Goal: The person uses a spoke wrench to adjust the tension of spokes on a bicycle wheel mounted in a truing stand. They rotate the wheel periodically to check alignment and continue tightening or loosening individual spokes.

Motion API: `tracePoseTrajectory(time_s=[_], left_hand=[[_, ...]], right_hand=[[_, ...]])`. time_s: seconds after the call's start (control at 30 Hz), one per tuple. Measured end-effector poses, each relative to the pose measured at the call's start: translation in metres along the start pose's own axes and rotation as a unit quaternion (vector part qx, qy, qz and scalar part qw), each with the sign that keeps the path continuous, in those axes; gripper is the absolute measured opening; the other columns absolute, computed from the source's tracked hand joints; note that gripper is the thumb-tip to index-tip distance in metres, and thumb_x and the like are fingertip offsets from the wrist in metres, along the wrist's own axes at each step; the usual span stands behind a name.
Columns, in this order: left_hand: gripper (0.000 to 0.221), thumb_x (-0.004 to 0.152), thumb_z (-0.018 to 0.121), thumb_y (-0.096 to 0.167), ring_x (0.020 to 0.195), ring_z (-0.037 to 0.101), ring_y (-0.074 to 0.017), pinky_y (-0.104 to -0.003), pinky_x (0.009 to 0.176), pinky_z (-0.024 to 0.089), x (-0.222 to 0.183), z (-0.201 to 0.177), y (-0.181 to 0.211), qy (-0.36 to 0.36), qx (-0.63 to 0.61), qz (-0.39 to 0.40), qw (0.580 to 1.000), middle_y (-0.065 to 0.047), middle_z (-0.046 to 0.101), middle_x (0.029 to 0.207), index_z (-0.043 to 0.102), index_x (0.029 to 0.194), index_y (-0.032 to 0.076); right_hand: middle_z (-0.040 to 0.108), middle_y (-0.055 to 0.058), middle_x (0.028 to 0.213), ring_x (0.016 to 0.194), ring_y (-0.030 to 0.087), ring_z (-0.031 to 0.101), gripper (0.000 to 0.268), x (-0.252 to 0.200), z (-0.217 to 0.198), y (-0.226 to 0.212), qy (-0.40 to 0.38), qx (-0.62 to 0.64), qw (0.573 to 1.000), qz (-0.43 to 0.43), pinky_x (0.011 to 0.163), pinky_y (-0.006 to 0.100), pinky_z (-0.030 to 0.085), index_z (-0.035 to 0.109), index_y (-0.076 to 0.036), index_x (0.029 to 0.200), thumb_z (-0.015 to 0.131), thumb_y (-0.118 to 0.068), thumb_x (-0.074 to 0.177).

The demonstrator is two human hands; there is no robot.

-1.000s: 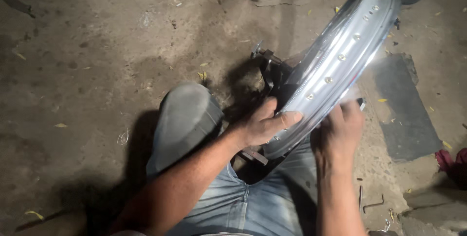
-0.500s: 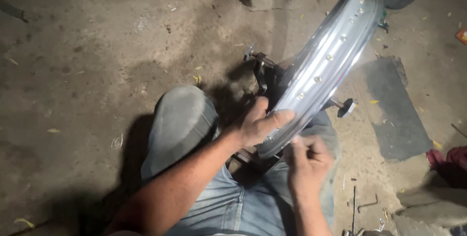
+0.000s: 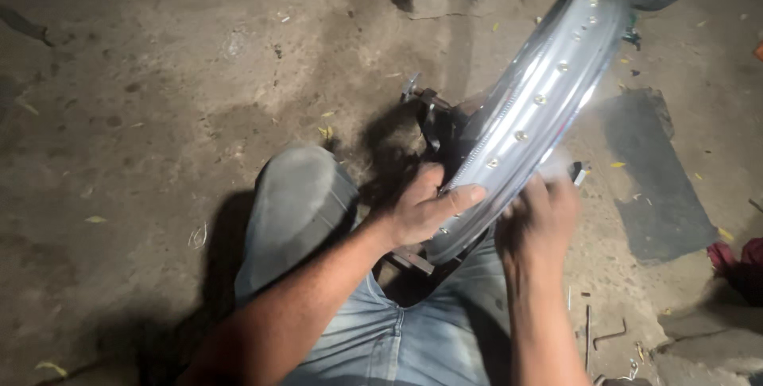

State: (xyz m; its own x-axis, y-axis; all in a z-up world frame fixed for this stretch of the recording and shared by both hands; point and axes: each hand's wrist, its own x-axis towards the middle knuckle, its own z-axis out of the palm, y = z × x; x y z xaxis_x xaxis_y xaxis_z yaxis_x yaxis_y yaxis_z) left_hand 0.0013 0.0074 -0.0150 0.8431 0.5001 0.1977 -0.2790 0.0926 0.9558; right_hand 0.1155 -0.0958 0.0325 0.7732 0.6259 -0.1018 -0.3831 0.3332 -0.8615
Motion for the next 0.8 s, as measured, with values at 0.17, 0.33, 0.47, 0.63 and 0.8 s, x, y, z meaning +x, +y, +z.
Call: tracePoseTrajectory(time_s=[0.17, 0.33, 0.47, 0.63, 0.8], left_hand=[[0.043, 0.098, 0.068, 0.036, 0.084, 0.065, -0.0201, -0.037, 0.074, 0.054, 0.002, 0.003, -0.003, 0.012, -0.057, -0.044, 0.997, -0.010, 0.071, 0.095, 0.070, 0.112, -0.005], [0.038, 0.100, 0.067, 0.030, 0.113, 0.064, -0.0223, -0.036, 0.097, 0.053, 0.007, 0.007, 0.018, 0.093, 0.116, 0.138, 0.979, -0.014, 0.067, 0.119, 0.069, 0.118, -0.003], [0.045, 0.099, 0.063, 0.028, 0.122, 0.063, -0.0223, -0.037, 0.108, 0.050, -0.002, 0.009, 0.021, 0.060, 0.106, 0.126, 0.985, -0.015, 0.066, 0.129, 0.061, 0.132, -0.003], [0.042, 0.099, 0.066, 0.028, 0.126, 0.062, -0.0224, -0.037, 0.108, 0.049, -0.004, 0.010, 0.013, 0.118, 0.152, 0.194, 0.962, -0.017, 0.063, 0.134, 0.064, 0.127, -0.004], [0.039, 0.095, 0.072, 0.028, 0.101, 0.066, -0.0155, -0.032, 0.089, 0.056, 0.005, 0.013, -0.002, 0.094, 0.017, 0.106, 0.990, -0.011, 0.073, 0.110, 0.068, 0.117, -0.004]], right_hand=[[0.060, 0.007, 0.069, 0.057, 0.014, 0.054, 0.020, -0.056, -0.037, 0.045, -0.016, -0.040, 0.999, -0.033, 0.056, 0.028, 0.046, 0.056, -0.004, 0.087, 0.067, -0.015, 0.099], [0.065, 0.007, 0.081, 0.071, 0.009, 0.055, 0.016, -0.047, -0.047, 0.048, -0.067, -0.156, 0.980, -0.105, 0.067, 0.024, 0.046, 0.064, 0.003, 0.097, 0.063, -0.010, 0.106], [0.072, 0.006, 0.087, 0.077, 0.006, 0.060, 0.016, -0.043, -0.053, 0.019, -0.028, -0.426, 0.885, -0.185, 0.071, 0.022, 0.050, 0.072, 0.003, 0.108, 0.066, -0.009, 0.100], [0.071, 0.006, 0.089, 0.079, 0.006, 0.060, 0.014, -0.039, -0.053, 0.001, -0.051, -0.434, 0.869, -0.232, 0.072, 0.022, 0.049, 0.073, 0.003, 0.106, 0.073, -0.006, 0.096], [0.066, 0.006, 0.078, 0.070, 0.007, 0.055, 0.014, -0.014, -0.065, 0.005, -0.067, -0.480, 0.836, -0.257, 0.064, 0.024, 0.045, 0.075, 0.001, 0.106, 0.074, -0.006, 0.094]])
